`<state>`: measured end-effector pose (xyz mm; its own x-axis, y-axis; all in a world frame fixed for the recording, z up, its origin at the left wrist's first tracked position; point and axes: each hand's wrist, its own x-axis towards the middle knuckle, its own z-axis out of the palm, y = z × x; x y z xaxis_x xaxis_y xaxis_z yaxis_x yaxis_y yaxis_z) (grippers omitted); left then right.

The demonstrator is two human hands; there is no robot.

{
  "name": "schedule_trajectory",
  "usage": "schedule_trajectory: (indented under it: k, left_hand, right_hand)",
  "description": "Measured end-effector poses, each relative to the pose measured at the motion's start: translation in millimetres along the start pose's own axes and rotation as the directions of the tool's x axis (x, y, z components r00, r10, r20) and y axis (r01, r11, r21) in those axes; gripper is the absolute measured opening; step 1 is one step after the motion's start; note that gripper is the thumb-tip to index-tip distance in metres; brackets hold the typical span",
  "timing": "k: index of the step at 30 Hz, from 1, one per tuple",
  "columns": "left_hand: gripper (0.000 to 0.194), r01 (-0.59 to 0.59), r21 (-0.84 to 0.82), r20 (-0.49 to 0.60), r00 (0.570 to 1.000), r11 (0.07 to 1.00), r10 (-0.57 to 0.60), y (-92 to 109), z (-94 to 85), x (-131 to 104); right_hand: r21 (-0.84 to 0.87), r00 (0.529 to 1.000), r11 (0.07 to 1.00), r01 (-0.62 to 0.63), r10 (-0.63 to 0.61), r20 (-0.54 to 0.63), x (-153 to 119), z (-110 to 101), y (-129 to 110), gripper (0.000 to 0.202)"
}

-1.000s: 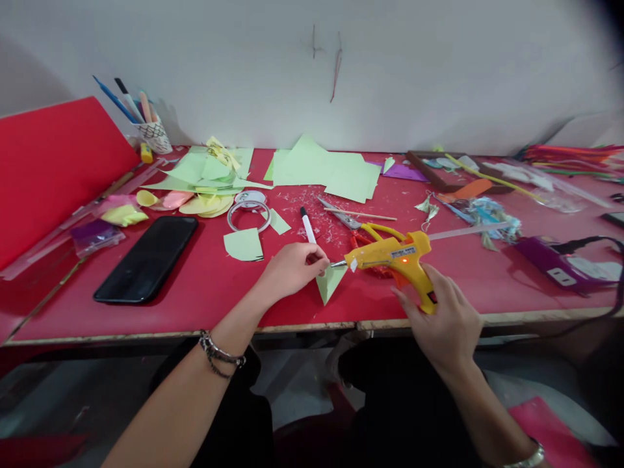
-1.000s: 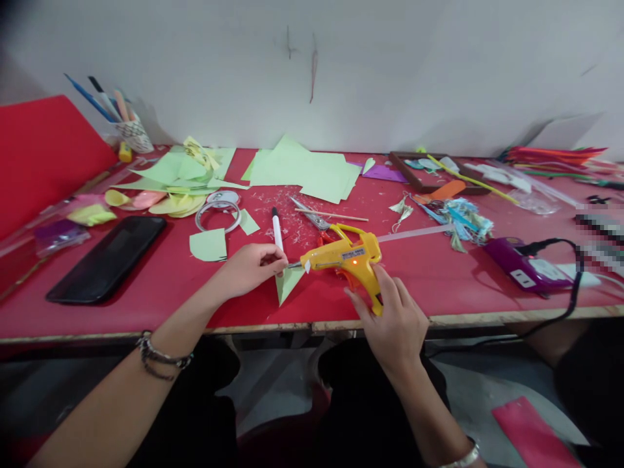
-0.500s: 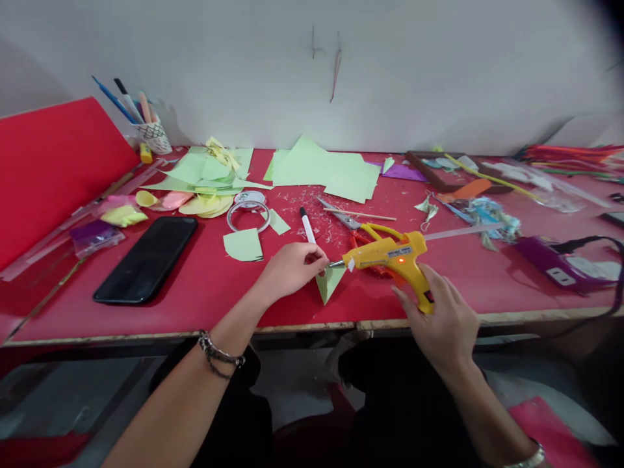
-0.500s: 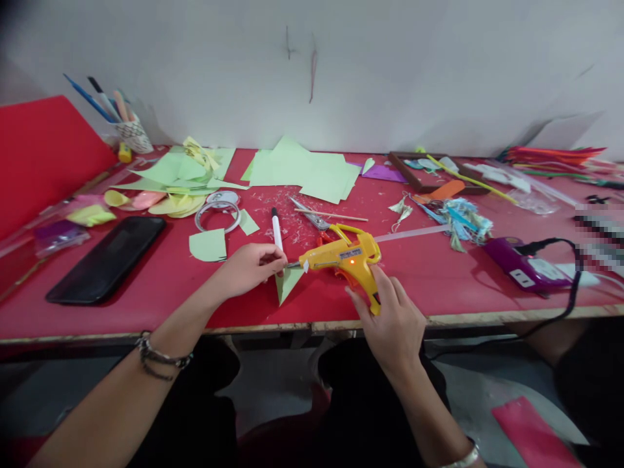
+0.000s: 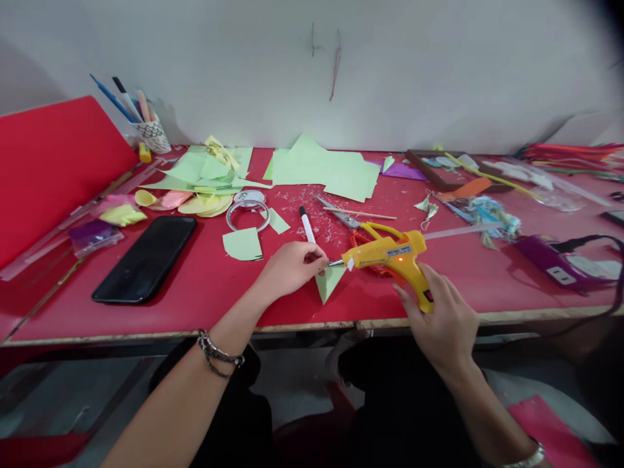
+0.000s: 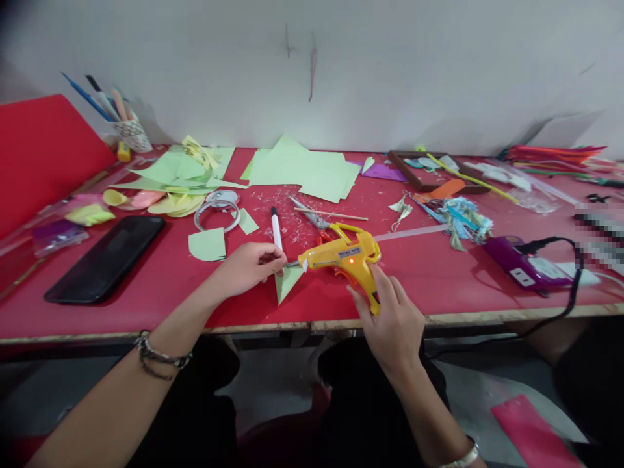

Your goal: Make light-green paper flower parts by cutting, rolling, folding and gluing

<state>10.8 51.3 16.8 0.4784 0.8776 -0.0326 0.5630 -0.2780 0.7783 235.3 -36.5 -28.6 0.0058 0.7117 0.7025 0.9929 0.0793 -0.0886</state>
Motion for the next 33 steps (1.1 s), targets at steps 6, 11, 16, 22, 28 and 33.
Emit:
schedule_trajectory:
  k: [6,11,16,22,28,33]
  left_hand:
    - [0.022,-0.005,0.003,-0.004,1.000,1.000,0.005,0.0,-0.6,-0.1]
    - [0.021,-0.003,-0.002,-0.007,1.000,1.000,0.003,-0.3,-0.8,0.0]
    - [0.022,0.001,0.000,-0.012,1.000,1.000,-0.001,-0.2,-0.4,-0.1]
    - [0.021,-0.014,-0.001,-0.018,1.000,1.000,0.014,-1.7,0.3,0.9]
    - [0.022,-0.020,0.003,-0.016,1.000,1.000,0.020,-1.1,-0.9,1.0]
    - [0.021,-0.017,0.001,-0.015,1.000,1.000,0.017,-0.8,-0.5,0.2]
  right_hand:
    - [-0.008,1.000,1.000,0.019,-0.019,-0.010,0.4,-0.3,-0.8,0.041]
    - [-0.005,1.000,1.000,0.023,-0.023,-0.002,0.0,-0.2,-1.1,0.041]
    - [0.000,1.000,1.000,0.012,-0.012,0.013,-0.5,-0.4,-0.1,0.040]
    - [0.016,1.000,1.000,0.020,-0.020,0.004,-0.5,-0.5,0.1,0.037]
    - [0.017,1.000,1.000,0.012,-0.012,0.011,-0.3,-2.1,-1.6,0.036]
    - [0.016,1.000,1.000,0.007,-0.007,0.015,0.1,-2.7,-1.7,0.038]
